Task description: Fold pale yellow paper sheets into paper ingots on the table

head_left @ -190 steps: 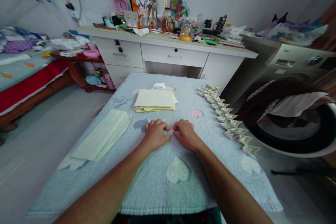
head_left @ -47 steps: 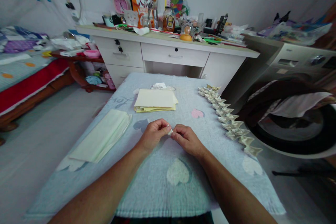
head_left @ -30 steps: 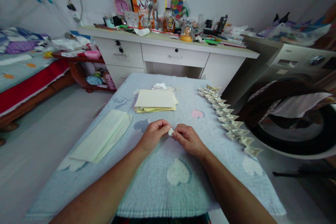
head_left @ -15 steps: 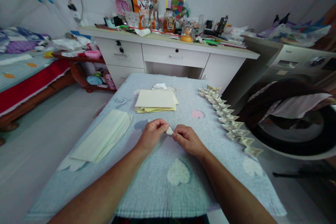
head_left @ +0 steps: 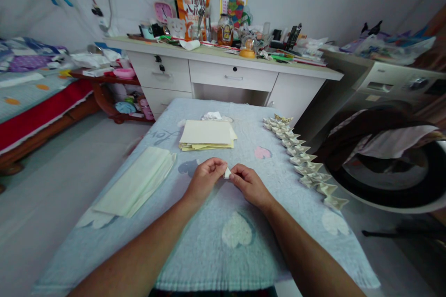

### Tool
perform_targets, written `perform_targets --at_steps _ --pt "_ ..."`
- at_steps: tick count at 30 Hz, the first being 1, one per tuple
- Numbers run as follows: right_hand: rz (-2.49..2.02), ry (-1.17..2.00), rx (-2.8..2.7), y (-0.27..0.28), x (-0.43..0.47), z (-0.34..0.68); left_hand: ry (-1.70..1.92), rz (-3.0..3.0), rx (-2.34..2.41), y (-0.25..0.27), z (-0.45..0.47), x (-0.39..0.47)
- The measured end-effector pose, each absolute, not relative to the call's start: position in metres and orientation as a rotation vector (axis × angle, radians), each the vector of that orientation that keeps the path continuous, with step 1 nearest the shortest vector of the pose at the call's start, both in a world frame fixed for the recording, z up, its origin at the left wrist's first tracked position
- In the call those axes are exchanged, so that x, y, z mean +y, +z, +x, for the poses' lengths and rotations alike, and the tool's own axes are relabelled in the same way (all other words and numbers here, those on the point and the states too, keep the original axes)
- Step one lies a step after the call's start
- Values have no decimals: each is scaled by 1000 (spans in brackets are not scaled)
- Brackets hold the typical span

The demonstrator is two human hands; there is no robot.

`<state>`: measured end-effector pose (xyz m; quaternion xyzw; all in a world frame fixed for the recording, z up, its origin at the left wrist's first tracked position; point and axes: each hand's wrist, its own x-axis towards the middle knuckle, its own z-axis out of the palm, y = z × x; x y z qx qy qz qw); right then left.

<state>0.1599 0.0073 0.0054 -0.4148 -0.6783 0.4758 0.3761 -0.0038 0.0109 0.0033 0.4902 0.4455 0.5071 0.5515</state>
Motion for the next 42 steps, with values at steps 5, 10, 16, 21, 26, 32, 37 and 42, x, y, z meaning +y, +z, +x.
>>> perform_targets --at_steps 5,10,16,21,26,32,37,42 --pt "-994 1526 -1483 4 11 163 1232 1231 964 8 -13 7" --pt "-935 1649 -1342 2 12 163 1230 1560 981 13 -19 3" --pt "-916 1692 -1335 3 11 162 1220 1724 1019 13 -16 3" --pt "-930 1681 -1361 3 12 163 1255 1690 988 14 -16 2" --pt "-969 1542 -1441 5 10 163 1276 1673 1024 13 -15 5" --pt "-930 1289 -1512 6 7 158 1266 1539 1040 6 -16 9" --pt "-959 1253 -1509 3 8 157 1247 1494 1012 2 -16 10" --pt "-959 1246 -1494 4 7 158 1207 1398 1019 5 -15 8"
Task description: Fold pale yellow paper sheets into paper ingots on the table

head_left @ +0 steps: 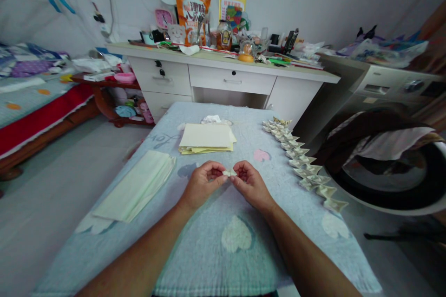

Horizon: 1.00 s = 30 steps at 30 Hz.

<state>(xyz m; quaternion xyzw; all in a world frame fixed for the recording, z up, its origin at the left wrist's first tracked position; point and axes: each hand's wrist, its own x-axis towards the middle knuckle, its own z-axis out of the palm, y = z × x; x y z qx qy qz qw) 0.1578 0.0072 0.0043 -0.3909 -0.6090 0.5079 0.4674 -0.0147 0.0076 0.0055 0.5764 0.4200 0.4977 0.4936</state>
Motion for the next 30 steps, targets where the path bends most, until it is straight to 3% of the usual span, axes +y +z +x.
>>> perform_targets --at_steps 30 --pt "-1022 1356 -1249 7 11 167 1250 1052 978 4 -11 10"
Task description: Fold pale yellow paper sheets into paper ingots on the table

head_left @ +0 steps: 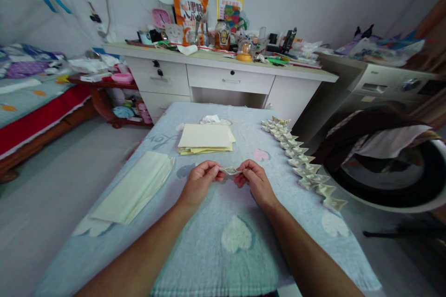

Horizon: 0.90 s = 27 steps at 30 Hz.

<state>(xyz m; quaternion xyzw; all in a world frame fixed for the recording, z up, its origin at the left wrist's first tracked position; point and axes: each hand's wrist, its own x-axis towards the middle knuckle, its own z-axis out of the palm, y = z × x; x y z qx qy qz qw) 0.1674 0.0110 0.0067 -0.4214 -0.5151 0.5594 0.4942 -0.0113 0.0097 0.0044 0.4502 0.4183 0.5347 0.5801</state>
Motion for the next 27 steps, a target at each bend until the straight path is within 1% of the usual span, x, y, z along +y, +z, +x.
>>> perform_targets --at_steps 7,16,21,27 --pt "-1014 1431 -1172 6 11 165 1234 900 964 7 -8 8" --pt "-962 1319 -1352 6 9 165 1222 932 1005 3 -6 9" --pt "-1049 1168 -1542 0 8 162 1189 1015 999 1 -7 9" --pt "-991 1328 -1453 -2 12 162 1148 1066 972 5 -5 6"
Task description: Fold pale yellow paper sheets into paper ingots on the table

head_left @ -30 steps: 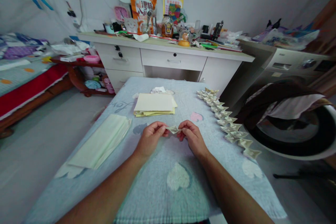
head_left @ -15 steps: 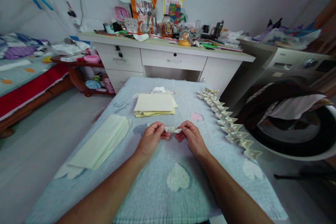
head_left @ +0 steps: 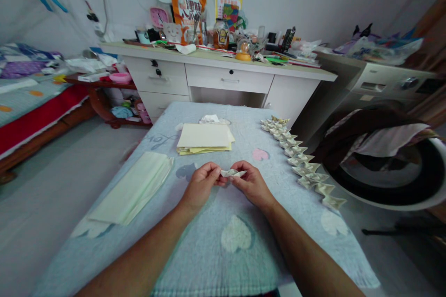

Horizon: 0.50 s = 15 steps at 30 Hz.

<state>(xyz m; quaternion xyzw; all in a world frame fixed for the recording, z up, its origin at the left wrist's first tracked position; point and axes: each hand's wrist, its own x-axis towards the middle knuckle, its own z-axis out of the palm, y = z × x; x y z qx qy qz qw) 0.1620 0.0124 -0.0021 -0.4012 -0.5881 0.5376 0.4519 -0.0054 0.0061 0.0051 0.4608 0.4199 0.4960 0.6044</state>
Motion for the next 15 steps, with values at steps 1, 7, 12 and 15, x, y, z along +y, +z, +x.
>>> perform_targets --at_steps 1,7,12,15 --pt "-981 1339 -1425 -2 13 163 1145 1070 975 7 -5 5" --pt "-1020 1351 -1351 -1 12 166 1122 1135 958 8 -8 2" --pt "-1035 1368 -1377 0 11 165 1071 1269 1014 0 -6 5" --pt "-1029 1369 -1423 4 9 164 1067 1360 1101 -2 -7 5"
